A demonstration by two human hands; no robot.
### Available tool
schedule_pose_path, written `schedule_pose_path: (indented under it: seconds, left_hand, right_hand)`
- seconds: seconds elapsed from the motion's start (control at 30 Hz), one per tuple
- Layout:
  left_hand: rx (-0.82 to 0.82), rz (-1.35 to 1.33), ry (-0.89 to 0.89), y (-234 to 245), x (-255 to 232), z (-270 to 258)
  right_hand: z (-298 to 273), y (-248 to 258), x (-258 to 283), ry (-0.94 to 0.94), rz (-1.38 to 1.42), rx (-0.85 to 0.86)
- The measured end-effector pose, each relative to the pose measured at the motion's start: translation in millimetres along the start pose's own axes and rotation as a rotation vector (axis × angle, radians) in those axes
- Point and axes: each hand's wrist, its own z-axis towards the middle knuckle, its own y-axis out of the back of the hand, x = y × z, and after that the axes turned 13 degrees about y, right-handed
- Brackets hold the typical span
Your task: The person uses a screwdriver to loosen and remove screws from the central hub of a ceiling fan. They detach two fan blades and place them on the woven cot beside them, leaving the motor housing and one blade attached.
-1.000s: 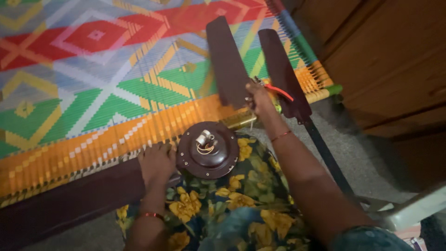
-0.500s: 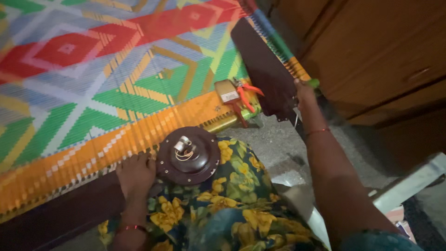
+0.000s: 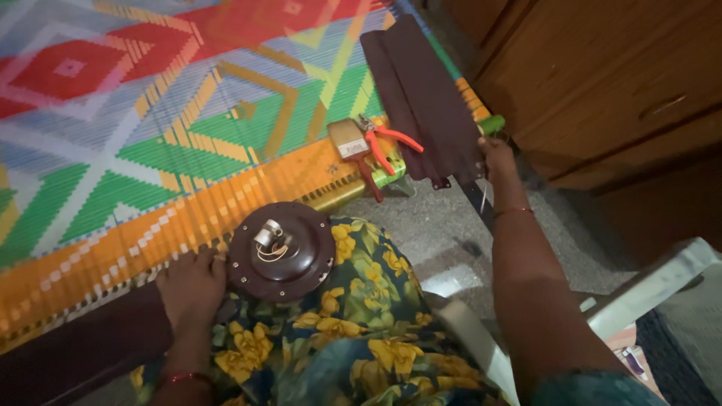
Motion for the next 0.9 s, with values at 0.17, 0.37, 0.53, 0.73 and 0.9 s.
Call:
schedule_pose_path:
  seconds: [0.17,0.37,0.53,0.73,0.9]
  left_hand:
    - [0.023,-0.002,0.005,-6,1,3]
    - [0.000,-0.009,0.006,-8,3,1]
    - [-0.002,-0.014,-0.004,-9,4,3]
    - [0.012,-0.030,0.000,-8,3,3]
    - [0.004,-0.081,-0.007,-6,3,2]
  right_hand:
    - [-14,-5,-23,0.197,-0.094,0.052]
    - [-23,-25,-33,0.613,-0.219,0.101]
    - [-38,-45,-40,0.240,-0.204,0.144]
    - [-34,-55,-34,0.682,-0.775,-0.062]
    - [-14,-67,-9,0.703,-0.601,-0.271]
